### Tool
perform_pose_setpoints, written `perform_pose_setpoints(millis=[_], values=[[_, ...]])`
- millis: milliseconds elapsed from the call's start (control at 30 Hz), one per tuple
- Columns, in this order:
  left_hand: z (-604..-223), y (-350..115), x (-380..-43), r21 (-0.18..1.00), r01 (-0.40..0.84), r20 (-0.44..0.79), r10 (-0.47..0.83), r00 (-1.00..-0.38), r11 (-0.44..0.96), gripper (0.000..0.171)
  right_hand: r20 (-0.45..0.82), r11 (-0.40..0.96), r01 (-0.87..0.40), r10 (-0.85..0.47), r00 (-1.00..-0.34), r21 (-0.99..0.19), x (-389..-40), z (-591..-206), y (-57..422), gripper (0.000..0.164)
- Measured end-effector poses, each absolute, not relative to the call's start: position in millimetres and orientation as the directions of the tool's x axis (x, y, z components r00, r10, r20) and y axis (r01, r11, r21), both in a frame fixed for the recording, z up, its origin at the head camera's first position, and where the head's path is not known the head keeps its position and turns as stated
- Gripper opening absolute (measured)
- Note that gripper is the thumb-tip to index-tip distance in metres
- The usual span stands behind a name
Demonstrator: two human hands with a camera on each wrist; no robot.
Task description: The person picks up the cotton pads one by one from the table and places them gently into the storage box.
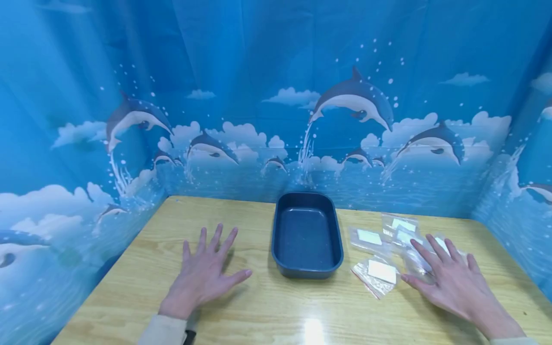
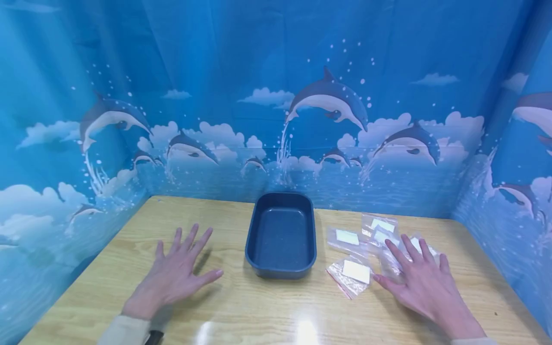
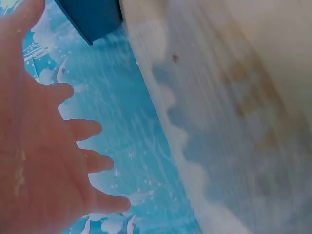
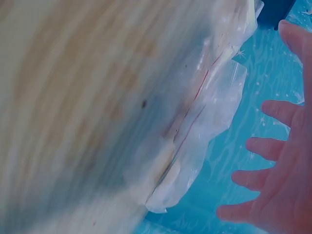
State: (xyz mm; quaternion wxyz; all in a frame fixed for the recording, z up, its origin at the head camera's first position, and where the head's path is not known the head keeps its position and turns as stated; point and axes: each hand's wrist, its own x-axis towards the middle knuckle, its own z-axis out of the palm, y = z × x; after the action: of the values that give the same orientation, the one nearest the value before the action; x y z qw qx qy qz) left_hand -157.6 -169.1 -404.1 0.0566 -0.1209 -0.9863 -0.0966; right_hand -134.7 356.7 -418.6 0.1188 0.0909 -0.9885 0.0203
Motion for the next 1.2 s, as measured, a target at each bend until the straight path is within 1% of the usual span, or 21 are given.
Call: perform_pose_setpoints(millis=[100,233,333,433,600,700,933,1067,1200], values=[[-401.5,-160.6,-161.1,0.255,0.269,0.109,0.249,-0.962,0.929,0.094,0.243,0.977,-0.212,-0.197,-0.950,-0.037,-137.7,-418.3,352.4,0.089],[-397.4,-143.4,-167.5,0.368,0.288,0.072,0.281,-0.957,0.884,0.093,0.283,0.952,-0.291,-0.254,-0.925,-0.097,-147.8,-418.3,343.0,0.085],[-395.8,-128.8,-172.6,0.420,0.293,0.054,0.298,-0.953,0.859,0.091,0.282,0.928,-0.335,-0.281,-0.917,-0.164,-157.1,-417.9,335.3,0.078],[-395.8,-114.6,-178.2,0.443,0.305,0.052,0.315,-0.948,0.843,0.091,0.267,0.919,-0.345,-0.290,-0.919,-0.189,-168.2,-417.0,328.8,0.072],[-398.7,-95.8,-187.5,0.425,0.320,0.033,0.338,-0.940,0.847,0.096,0.240,0.934,-0.322,-0.281,-0.929,-0.153,-186.6,-415.2,320.5,0.064],[-401.1,-88.5,-191.7,0.415,0.312,0.020,0.334,-0.942,0.855,0.101,0.208,0.937,-0.312,-0.277,-0.938,-0.158,-195.1,-415.2,316.0,0.060],[-403.2,-79.9,-196.3,0.398,0.291,-0.022,0.327,-0.945,0.870,0.114,0.167,0.918,-0.351,-0.322,-0.932,-0.183,-207.9,-420.4,310.4,0.044],[-404.1,-79.2,-197.5,0.390,0.281,-0.035,0.319,-0.947,0.877,0.119,0.164,0.914,-0.361,-0.334,-0.928,-0.183,-212.1,-422.0,308.4,0.038],[-405.9,-78.8,-199.1,0.387,0.279,-0.043,0.319,-0.947,0.879,0.120,0.185,0.915,-0.369,-0.339,-0.922,-0.161,-215.4,-422.4,306.3,0.027]])
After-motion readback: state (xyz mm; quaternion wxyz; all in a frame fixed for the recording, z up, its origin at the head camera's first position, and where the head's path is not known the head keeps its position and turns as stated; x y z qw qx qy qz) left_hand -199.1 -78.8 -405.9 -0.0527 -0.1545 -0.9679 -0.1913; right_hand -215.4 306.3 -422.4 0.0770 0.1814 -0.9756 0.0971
